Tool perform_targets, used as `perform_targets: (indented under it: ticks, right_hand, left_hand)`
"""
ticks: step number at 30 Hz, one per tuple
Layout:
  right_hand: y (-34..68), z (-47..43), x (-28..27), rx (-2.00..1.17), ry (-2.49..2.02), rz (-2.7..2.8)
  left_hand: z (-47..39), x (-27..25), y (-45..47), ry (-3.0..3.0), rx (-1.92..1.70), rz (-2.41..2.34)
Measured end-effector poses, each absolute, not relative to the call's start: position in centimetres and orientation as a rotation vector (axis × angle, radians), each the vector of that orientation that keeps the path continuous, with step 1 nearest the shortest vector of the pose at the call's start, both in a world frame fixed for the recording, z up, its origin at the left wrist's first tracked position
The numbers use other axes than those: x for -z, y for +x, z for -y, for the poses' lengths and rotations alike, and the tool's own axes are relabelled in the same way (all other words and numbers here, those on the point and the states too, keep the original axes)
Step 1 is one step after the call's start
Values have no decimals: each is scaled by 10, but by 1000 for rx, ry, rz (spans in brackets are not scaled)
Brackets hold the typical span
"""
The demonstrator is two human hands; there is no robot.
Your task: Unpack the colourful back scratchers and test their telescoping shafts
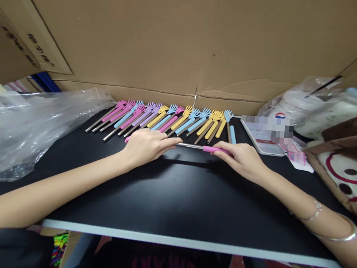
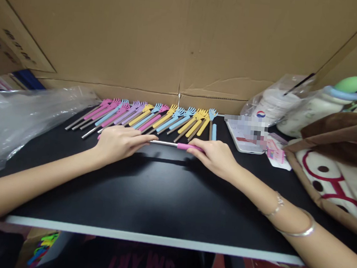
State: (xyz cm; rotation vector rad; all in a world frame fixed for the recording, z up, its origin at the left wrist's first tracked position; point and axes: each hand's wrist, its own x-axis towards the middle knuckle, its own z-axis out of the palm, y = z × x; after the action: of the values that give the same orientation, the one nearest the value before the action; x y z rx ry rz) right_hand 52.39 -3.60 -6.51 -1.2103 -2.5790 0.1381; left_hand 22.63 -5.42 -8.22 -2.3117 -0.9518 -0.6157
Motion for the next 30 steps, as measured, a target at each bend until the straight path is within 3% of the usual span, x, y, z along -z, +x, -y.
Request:
perform_targets:
  ticks: [7,14,22,30]
  right_hand:
    - [518,38,57,-783,-1154,2560]
    - [514,41,56,-926,-1209,2500]
    - [512,43,64,-755,-1228,2530]
    - [516,43,77,-149,-1257,2632]
  left_hand:
    - [57,74,225,-2134,603,705]
    - [57,78,226,-2198,530,636]
    - [53,88,225,-2419,491,786]
    - [50,95,226,-2554,397,1008]
